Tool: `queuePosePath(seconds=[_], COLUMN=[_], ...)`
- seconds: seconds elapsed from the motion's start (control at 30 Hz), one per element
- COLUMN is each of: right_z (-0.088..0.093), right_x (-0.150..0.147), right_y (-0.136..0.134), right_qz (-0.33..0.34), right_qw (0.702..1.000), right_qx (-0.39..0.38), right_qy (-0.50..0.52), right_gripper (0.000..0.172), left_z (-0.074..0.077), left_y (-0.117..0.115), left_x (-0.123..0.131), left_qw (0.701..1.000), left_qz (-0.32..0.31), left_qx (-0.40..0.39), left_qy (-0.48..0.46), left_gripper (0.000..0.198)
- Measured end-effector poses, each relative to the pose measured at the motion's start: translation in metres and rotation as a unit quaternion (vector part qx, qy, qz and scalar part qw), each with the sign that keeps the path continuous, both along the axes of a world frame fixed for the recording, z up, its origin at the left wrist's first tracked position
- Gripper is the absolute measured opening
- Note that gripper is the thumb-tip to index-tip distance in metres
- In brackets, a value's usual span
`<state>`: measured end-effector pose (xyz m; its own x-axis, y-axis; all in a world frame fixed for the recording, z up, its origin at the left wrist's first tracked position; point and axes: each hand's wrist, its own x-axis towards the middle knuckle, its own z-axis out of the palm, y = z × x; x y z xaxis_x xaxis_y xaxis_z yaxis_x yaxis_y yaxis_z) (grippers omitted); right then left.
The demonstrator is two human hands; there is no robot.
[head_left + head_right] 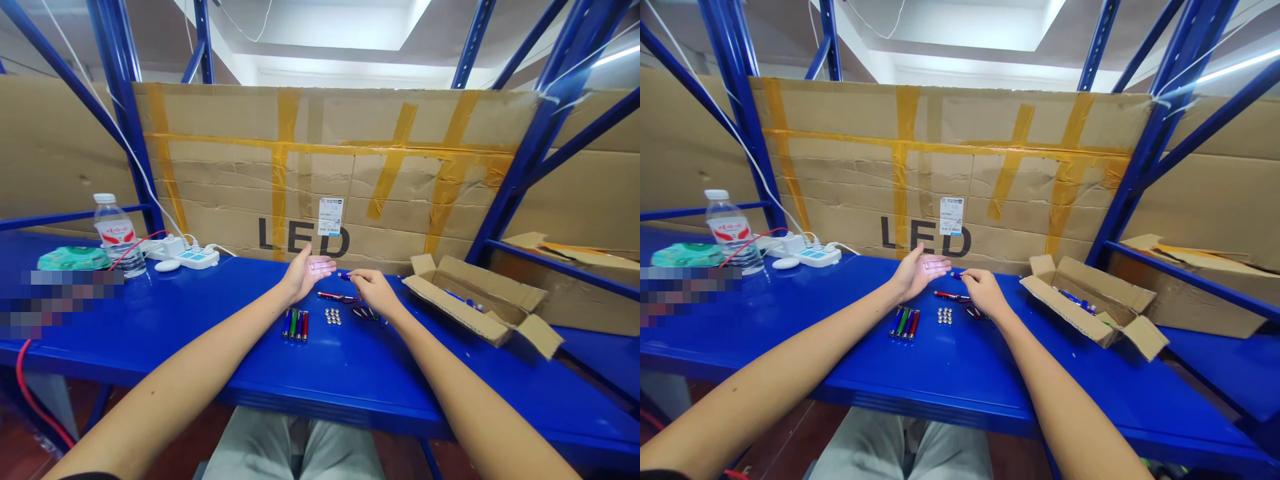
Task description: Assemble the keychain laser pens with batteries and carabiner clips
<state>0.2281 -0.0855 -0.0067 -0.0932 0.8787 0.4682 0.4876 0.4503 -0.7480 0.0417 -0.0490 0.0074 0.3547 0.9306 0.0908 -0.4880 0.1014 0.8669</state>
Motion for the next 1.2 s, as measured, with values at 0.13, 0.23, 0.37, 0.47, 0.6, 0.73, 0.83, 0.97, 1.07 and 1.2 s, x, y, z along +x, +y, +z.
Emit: queuePosePath(seconds=[0.13,0.23,0.37,0.47,0.6,0.73,0.83,0.97,1.07,1.2], right_z=[0.000,0.000,0.000,-0.001,-0.001,0.003,0.007,0.008,0.008,0.010], right_x=[-0.001,-0.001,-0.001,0.000,0.000,0.000,0.000,0.000,0.001,0.001], right_y=[0.000,0.000,0.001,0.002,0.002,-0.003,-0.007,-0.009,-0.009,-0.010], right_qz=[0.003,0.005,-0.002,-0.006,-0.015,-0.033,-0.058,-0.092,-0.099,-0.104], right_qw=[1.000,1.000,1.000,1.000,0.999,0.998,0.995,0.992,0.991,0.990], right_qx=[0.000,0.002,0.005,0.010,0.013,0.033,0.054,0.057,0.056,0.062], right_qy=[-0.007,-0.012,-0.019,-0.024,-0.030,-0.036,-0.055,-0.068,-0.065,-0.068], right_gripper=[0.030,0.030,0.031,0.033,0.033,0.032,0.032,0.034,0.032,0.029], left_z=[-0.001,-0.001,-0.001,-0.001,-0.001,-0.002,-0.002,-0.004,-0.004,-0.002], left_y=[0.001,0.001,0.001,0.001,0.000,0.000,0.000,0.002,0.001,-0.001], left_x=[0.000,0.000,0.000,0.000,0.000,0.000,0.000,0.000,0.000,0.001], left_qw=[1.000,1.000,1.000,1.000,1.000,1.000,1.000,1.000,1.000,1.000], left_qz=[0.000,-0.001,0.000,0.000,-0.002,-0.003,-0.004,-0.004,0.001,0.003], left_qx=[0.004,0.007,0.005,0.003,0.005,0.005,0.009,0.013,0.011,0.011], left_qy=[0.001,0.002,0.009,0.008,0.003,0.008,0.011,0.007,0.012,0.018], left_gripper=[0.063,0.062,0.062,0.062,0.062,0.063,0.063,0.061,0.059,0.058])
